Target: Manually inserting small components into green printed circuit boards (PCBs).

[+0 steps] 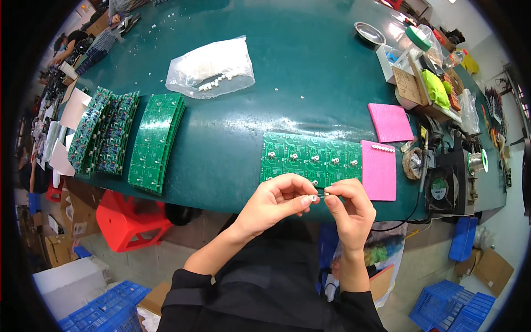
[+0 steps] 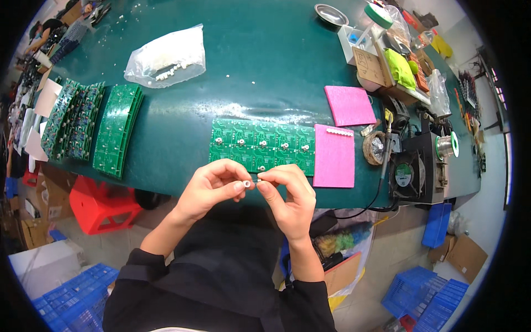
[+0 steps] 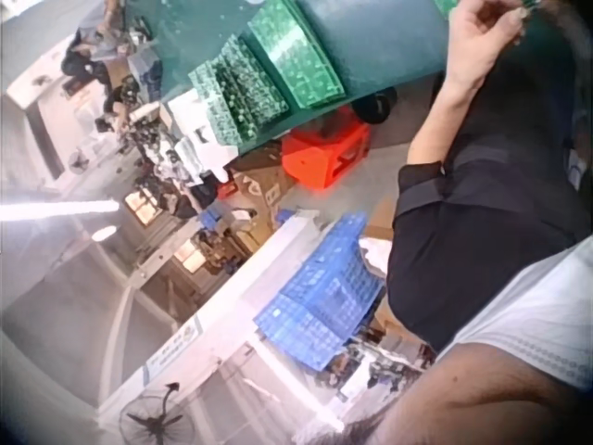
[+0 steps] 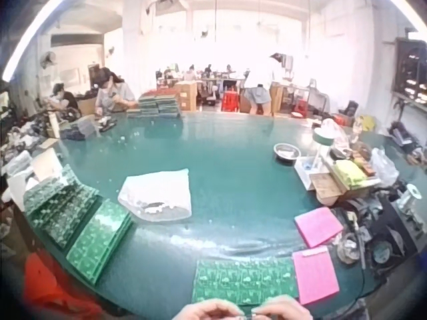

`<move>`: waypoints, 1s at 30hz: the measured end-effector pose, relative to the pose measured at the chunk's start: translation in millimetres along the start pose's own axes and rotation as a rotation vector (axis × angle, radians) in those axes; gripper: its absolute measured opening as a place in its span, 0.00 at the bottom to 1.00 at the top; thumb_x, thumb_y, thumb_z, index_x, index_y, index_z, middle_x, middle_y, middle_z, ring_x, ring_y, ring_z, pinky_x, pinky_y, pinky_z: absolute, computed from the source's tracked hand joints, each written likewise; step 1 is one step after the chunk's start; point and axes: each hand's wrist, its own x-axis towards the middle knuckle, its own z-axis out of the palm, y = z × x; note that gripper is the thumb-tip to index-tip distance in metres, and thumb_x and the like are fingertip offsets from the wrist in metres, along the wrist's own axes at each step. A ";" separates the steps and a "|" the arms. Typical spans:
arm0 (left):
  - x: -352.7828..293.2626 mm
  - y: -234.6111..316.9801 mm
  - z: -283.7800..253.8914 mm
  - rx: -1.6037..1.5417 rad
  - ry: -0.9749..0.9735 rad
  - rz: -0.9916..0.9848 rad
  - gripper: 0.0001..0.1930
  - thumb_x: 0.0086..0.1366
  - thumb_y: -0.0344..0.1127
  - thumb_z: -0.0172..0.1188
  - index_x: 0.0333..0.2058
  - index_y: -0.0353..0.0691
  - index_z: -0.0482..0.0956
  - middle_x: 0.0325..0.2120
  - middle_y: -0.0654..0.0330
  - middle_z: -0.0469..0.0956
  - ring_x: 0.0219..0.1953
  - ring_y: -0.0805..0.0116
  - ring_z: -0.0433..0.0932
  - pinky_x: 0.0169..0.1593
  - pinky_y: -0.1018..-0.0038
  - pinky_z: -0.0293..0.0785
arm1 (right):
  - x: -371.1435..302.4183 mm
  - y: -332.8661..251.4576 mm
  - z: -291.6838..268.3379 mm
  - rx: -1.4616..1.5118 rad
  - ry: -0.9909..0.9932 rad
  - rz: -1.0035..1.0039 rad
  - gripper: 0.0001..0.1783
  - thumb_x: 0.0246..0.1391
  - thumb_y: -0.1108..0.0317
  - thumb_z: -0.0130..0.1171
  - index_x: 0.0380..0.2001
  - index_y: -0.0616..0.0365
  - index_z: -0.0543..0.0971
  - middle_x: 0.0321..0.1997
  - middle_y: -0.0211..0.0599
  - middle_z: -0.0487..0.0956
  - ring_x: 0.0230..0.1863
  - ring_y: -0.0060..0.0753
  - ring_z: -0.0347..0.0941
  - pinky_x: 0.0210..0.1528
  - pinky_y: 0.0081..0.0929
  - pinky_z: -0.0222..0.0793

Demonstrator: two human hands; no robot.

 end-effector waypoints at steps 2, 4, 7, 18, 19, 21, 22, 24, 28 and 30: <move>-0.1 -2.8 0.8 -0.006 -0.016 0.026 0.09 0.65 0.32 0.60 0.42 0.35 0.76 0.36 0.63 0.78 0.34 0.79 0.74 0.40 0.80 0.73 | -0.9 -1.8 -0.3 -0.029 -0.009 -0.012 0.08 0.48 0.77 0.67 0.32 0.64 0.80 0.33 0.38 0.79 0.33 0.30 0.73 0.36 0.24 0.70; -1.3 -4.7 1.3 0.000 -0.005 0.021 0.09 0.65 0.32 0.60 0.42 0.35 0.76 0.36 0.63 0.78 0.35 0.79 0.74 0.40 0.80 0.73 | -1.1 -2.2 -1.3 -0.058 -0.015 -0.028 0.07 0.48 0.76 0.67 0.32 0.64 0.80 0.32 0.38 0.79 0.32 0.31 0.74 0.35 0.25 0.70; -1.3 -8.4 1.7 0.025 -0.005 0.033 0.09 0.65 0.32 0.60 0.42 0.35 0.76 0.36 0.63 0.78 0.35 0.79 0.74 0.41 0.79 0.73 | -1.5 -1.7 -3.3 -0.172 -0.042 -0.132 0.07 0.47 0.76 0.68 0.31 0.63 0.80 0.31 0.38 0.79 0.31 0.32 0.74 0.35 0.25 0.70; -2.0 -10.2 7.1 0.046 -0.001 0.019 0.10 0.65 0.33 0.61 0.41 0.34 0.76 0.34 0.64 0.77 0.35 0.79 0.73 0.40 0.79 0.73 | -6.6 -1.3 -6.2 -0.156 -0.019 -0.078 0.08 0.45 0.76 0.68 0.30 0.63 0.80 0.30 0.38 0.79 0.33 0.34 0.75 0.37 0.27 0.70; -1.7 -10.6 7.5 0.032 0.002 0.014 0.09 0.65 0.33 0.61 0.41 0.35 0.76 0.34 0.64 0.76 0.35 0.80 0.74 0.40 0.80 0.72 | -6.2 -1.5 -5.9 -0.156 -0.019 -0.076 0.08 0.45 0.76 0.68 0.30 0.63 0.80 0.30 0.38 0.79 0.33 0.34 0.75 0.37 0.27 0.70; -1.0 -13.8 6.5 0.014 0.006 0.004 0.09 0.65 0.32 0.61 0.40 0.35 0.75 0.33 0.64 0.76 0.35 0.80 0.74 0.39 0.80 0.72 | -5.8 -2.0 -4.9 -0.178 -0.070 -0.099 0.08 0.44 0.77 0.69 0.30 0.62 0.80 0.31 0.38 0.79 0.34 0.35 0.75 0.37 0.28 0.71; -1.0 -16.9 6.9 0.021 0.003 0.026 0.09 0.65 0.32 0.61 0.41 0.35 0.74 0.33 0.64 0.76 0.35 0.80 0.74 0.39 0.81 0.72 | -7.1 -4.8 -4.9 -0.183 -0.066 -0.103 0.08 0.44 0.77 0.69 0.30 0.62 0.80 0.31 0.38 0.79 0.34 0.35 0.75 0.37 0.28 0.71; -2.5 -20.6 8.6 0.027 -0.008 0.050 0.10 0.65 0.32 0.61 0.41 0.36 0.72 0.33 0.64 0.75 0.35 0.80 0.74 0.39 0.81 0.72 | -11.1 -9.7 -5.4 -0.321 -0.119 -0.129 0.10 0.43 0.77 0.69 0.31 0.61 0.80 0.32 0.37 0.79 0.34 0.36 0.75 0.37 0.29 0.71; -6.2 -26.2 5.6 0.065 -0.021 -0.026 0.11 0.66 0.30 0.59 0.44 0.37 0.69 0.33 0.61 0.77 0.35 0.76 0.77 0.38 0.79 0.74 | -15.4 0.8 -20.4 -0.259 -0.239 -0.067 0.11 0.41 0.77 0.69 0.31 0.61 0.80 0.32 0.35 0.79 0.35 0.36 0.75 0.38 0.30 0.71; -9.3 -17.7 9.9 0.224 0.012 -0.098 0.11 0.67 0.30 0.57 0.45 0.36 0.69 0.35 0.58 0.78 0.36 0.75 0.77 0.38 0.79 0.74 | -11.6 8.2 -32.0 -0.275 -0.165 -0.015 0.09 0.41 0.77 0.69 0.28 0.60 0.80 0.30 0.37 0.79 0.35 0.38 0.75 0.38 0.30 0.71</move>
